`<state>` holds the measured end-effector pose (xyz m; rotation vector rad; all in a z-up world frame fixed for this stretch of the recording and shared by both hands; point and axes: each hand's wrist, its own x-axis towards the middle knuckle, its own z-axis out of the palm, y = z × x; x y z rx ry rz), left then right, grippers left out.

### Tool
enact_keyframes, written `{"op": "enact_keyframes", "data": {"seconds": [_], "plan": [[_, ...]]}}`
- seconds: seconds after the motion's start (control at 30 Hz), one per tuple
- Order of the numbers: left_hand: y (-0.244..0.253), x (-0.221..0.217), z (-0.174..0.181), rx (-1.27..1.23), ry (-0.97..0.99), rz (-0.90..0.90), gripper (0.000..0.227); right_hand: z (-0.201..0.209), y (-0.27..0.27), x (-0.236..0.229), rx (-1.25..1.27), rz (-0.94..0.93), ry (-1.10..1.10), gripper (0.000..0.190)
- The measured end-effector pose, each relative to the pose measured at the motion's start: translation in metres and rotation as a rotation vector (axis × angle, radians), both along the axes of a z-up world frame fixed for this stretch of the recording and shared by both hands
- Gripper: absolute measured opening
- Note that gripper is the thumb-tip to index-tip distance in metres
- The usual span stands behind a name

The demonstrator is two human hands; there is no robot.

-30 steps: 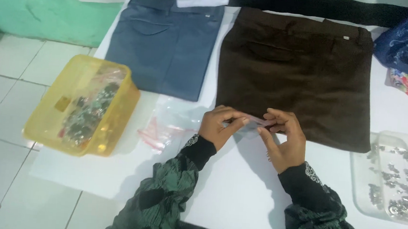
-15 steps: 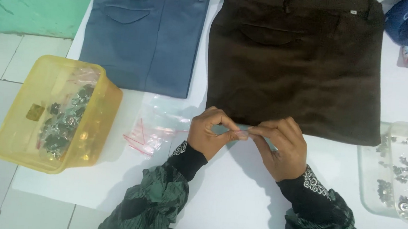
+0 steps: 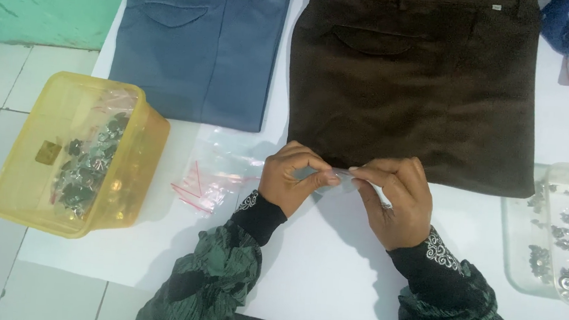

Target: The person picks up metal garment trims from a plastic tray and a small plastic bag, then arranges them into a decorative line on the surface of a brown fabric garment.

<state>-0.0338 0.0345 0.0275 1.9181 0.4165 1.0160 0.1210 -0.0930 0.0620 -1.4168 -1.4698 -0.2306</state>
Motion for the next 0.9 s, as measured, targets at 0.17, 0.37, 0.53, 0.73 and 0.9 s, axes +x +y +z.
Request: {"op": "enact_keyframes", "data": {"seconds": [0.17, 0.37, 0.53, 0.73, 0.9], "plan": [[-0.003, 0.001, -0.001, -0.033, 0.011, 0.060, 0.015, -0.008, 0.000, 0.002, 0.013, 0.048, -0.070, 0.011], [-0.004, 0.003, -0.002, -0.046, -0.002, 0.082, 0.017, -0.006, 0.000, 0.005, -0.005, 0.091, -0.167, 0.012], [-0.011, 0.009, 0.008, 0.102, 0.004, 0.085, 0.016, -0.002, -0.001, 0.005, -0.157, 0.138, -0.141, 0.008], [-0.017, 0.011, 0.028, 0.083, -0.124, 0.151, 0.021, 0.004, 0.003, 0.002, -0.164, 0.297, 0.186, 0.006], [-0.004, 0.007, 0.006, 0.297, -0.044, 0.101, 0.012, -0.001, 0.000, -0.001, -0.241, 0.295, 0.219, 0.023]]}}
